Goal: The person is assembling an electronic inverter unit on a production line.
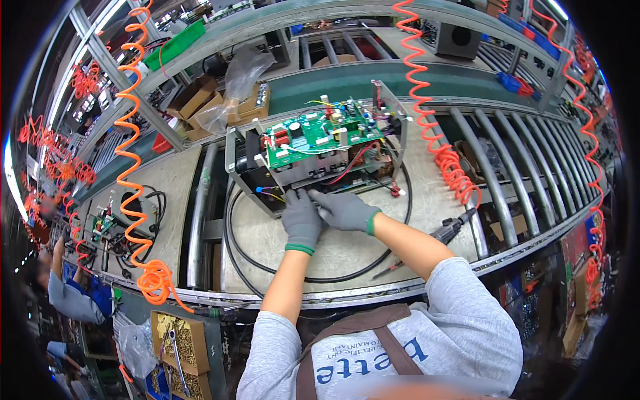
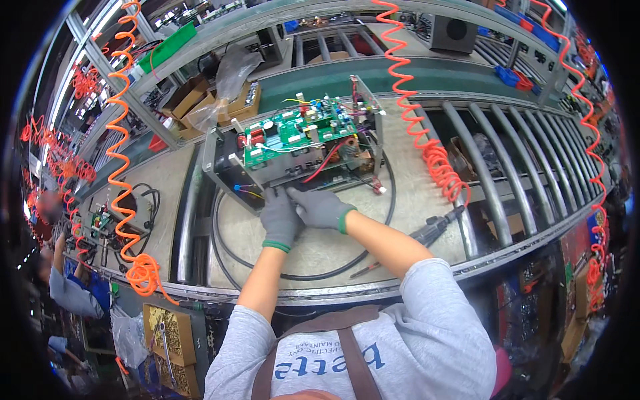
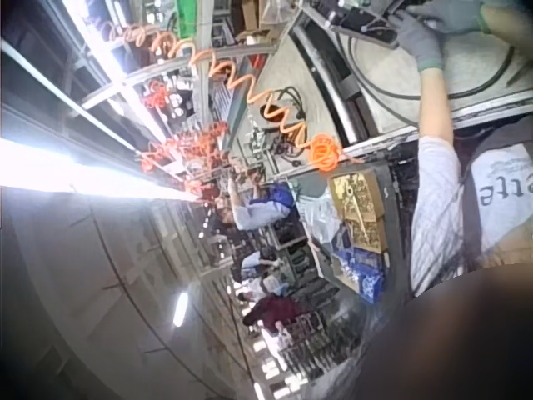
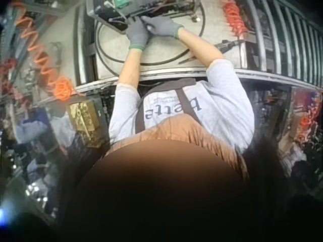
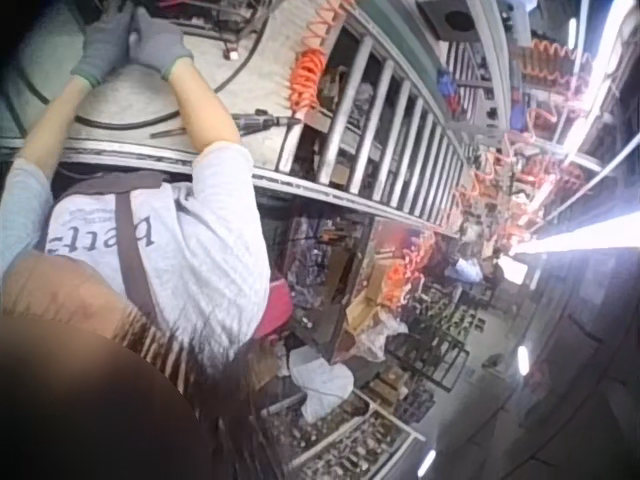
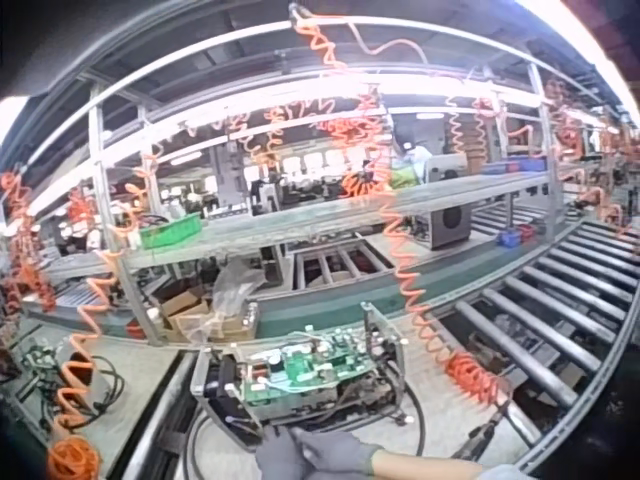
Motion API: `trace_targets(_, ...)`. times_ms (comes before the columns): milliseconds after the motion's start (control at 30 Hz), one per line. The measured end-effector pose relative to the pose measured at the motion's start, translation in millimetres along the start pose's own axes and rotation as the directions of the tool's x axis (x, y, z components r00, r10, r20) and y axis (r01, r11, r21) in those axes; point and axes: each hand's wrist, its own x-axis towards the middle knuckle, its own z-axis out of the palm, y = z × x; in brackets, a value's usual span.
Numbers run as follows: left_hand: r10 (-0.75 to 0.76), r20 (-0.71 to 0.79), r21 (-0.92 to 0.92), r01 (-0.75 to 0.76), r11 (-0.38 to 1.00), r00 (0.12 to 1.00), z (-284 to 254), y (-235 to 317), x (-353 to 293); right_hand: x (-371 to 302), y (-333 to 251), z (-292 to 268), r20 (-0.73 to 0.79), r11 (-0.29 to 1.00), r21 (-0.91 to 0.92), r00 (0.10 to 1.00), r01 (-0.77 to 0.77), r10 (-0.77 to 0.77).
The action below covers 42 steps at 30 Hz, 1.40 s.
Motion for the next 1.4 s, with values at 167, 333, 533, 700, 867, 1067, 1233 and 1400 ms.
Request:
trace_targets(167,0.003,-0.097,-0.414,-0.044,0.909,0.995,-0.9,-23.0,-44.8,-118.7,27.5,-59.7,-0.113,0.976,-0.116,0.974,0.184,-0.197)
trace_targets(333,-0.100,-0.198,-0.477,-0.007,0.879,0.975,-15.8,-37.9,-67.4,-221.0,44.0,-88.5,-0.007,0.941,-0.339,1.000,0.022,-0.025)
trace_targets(533,-0.500,-0.221,-0.827,0.111,0.551,0.837,-11.7,-33.0,-42.1,-189.8,88.3,-91.4,0.124,0.859,-0.486,0.985,0.162,-0.116)
trace_targets(700,-0.589,-0.085,-0.940,0.132,0.316,0.804,-22.5,-1.9,-37.7,-137.9,157.1,-104.9,-0.049,0.756,-0.623,0.954,0.201,-0.295)
trace_targets(867,-0.621,-0.162,-0.857,0.202,0.473,0.767,2.0,-2.4,-24.8,-100.8,155.2,-120.3,-0.126,0.922,-0.386,0.991,-0.002,-0.050)
trace_targets(1067,-0.561,-0.127,-0.953,0.057,0.299,0.818,-0.6,-47.9,25.0,-67.2,113.4,-75.4,-0.470,0.981,0.177,0.869,-0.080,0.156)
trace_targets(1233,-0.443,-0.276,-0.889,-0.052,0.455,0.853,-1.7,17.9,-2.9,-48.2,129.0,-27.3,-0.562,0.891,0.454,0.780,0.015,0.274)
trace_targets(1400,0.140,0.105,-0.774,-0.008,0.633,0.985,12.2,105.2,5.3,-48.5,118.0,-25.7,-0.561,0.851,0.521,0.779,0.069,0.280)
